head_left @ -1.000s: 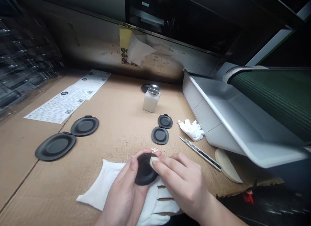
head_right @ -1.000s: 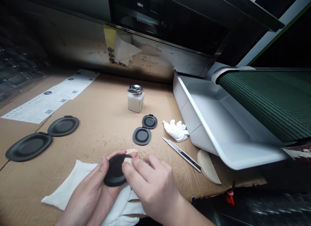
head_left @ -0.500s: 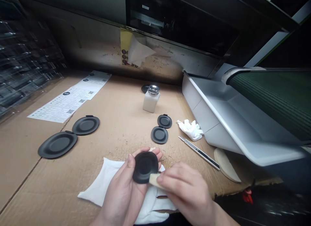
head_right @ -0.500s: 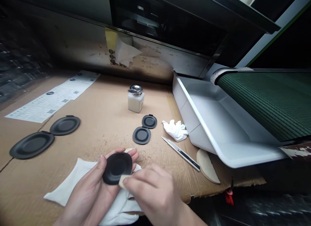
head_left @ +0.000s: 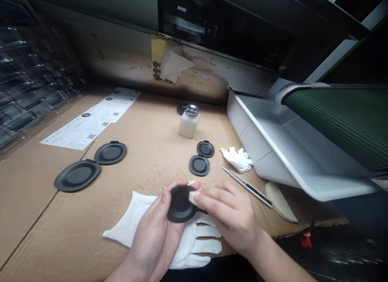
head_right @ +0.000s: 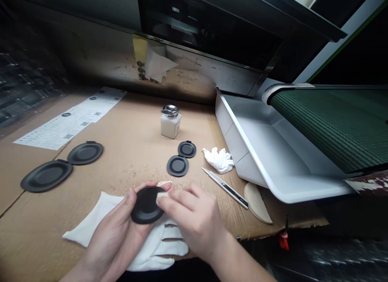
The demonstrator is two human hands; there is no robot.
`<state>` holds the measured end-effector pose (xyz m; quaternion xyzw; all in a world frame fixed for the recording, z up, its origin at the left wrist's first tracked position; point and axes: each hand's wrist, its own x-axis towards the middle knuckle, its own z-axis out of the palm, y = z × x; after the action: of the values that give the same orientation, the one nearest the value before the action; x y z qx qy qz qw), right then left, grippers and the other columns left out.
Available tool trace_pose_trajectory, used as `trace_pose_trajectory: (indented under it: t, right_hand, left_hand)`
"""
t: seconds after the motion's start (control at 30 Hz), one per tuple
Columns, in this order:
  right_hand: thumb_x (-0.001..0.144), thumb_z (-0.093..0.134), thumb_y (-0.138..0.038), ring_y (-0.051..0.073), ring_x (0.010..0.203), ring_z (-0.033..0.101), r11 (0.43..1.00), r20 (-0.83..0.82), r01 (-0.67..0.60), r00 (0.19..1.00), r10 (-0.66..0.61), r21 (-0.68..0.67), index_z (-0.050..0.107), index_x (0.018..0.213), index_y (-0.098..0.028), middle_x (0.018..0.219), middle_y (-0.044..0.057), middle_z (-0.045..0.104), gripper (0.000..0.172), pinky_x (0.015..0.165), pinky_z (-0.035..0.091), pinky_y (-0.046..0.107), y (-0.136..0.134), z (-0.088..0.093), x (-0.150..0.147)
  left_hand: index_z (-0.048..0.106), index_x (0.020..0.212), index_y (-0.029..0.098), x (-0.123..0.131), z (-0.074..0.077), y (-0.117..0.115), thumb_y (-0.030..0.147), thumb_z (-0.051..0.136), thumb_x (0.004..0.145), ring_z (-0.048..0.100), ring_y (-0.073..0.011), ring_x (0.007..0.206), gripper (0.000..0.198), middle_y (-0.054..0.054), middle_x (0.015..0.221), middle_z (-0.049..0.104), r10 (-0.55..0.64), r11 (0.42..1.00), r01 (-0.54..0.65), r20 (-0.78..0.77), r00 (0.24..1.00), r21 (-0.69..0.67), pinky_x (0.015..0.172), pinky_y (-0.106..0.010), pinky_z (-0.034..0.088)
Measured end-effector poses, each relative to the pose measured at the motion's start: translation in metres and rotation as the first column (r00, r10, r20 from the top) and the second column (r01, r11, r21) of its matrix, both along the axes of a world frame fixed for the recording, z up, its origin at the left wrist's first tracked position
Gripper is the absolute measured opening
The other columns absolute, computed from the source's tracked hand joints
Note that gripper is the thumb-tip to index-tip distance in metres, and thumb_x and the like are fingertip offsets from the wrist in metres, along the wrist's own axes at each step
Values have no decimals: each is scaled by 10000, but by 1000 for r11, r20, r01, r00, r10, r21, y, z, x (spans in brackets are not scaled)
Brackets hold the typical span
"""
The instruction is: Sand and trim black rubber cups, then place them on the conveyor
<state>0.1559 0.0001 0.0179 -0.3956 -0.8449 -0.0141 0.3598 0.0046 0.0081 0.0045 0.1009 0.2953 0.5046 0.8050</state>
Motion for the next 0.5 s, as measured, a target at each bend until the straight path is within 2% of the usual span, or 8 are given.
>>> trace_pose_trajectory:
  t: [0.1, 0.17, 0.27, 0.37, 0.5]
  right_hand:
    - [821, 526, -123, 127, 714, 538, 1000, -53, -21, 998, 21, 7, 627, 1017, -146, 890, 43, 675, 222, 592, 476, 259, -21, -12, -5]
    - [822, 518, -125, 129, 708, 547, 999, -101, -42, 994, 44, 23, 642, 973, -142, 849, 40, 678, 196, 583, 481, 257, -27, -14, -5]
    - [810, 539, -99, 132, 738, 557, 1000, -120, -4, 993, 4, -2, 648, 957, -152, 848, 34, 679, 190, 613, 486, 266, -24, -10, 3]
    - [813, 550, -104, 133, 758, 556, 999, -57, 17, 998, -19, -34, 644, 971, -172, 854, 23, 678, 196, 637, 479, 276, -19, -8, 11]
    - [825, 537, -137, 127, 726, 554, 1000, -17, -10, 1000, 9, -20, 633, 978, -171, 837, 28, 675, 185, 613, 465, 266, -18, -12, -4]
  left_hand:
    - [596, 975, 131, 0, -1, -1, 364, 434, 867, 543, -265, 1094, 304, -159, 1105, 640, -6, 1000, 6, 8, 1000, -18, 943, -401, 394]
    - [587, 985, 127, 0, -1, 0, 361, 441, 864, 563, -270, 1067, 301, -172, 1117, 635, -4, 1000, 3, -6, 1000, -23, 943, -412, 391]
    - [583, 984, 123, 0, -2, 0, 351, 431, 870, 543, -277, 1098, 297, -177, 1126, 630, 3, 1000, -3, 14, 1000, -5, 968, -416, 369]
    - [577, 984, 125, 0, -3, 0, 361, 410, 877, 507, -275, 1143, 308, -177, 1127, 626, -8, 1000, 8, 58, 998, 4, 990, -408, 348]
    - [571, 981, 148, 0, -3, 0, 371, 428, 867, 538, -256, 1099, 288, -150, 1081, 646, 15, 999, -14, 40, 999, -38, 993, -401, 339]
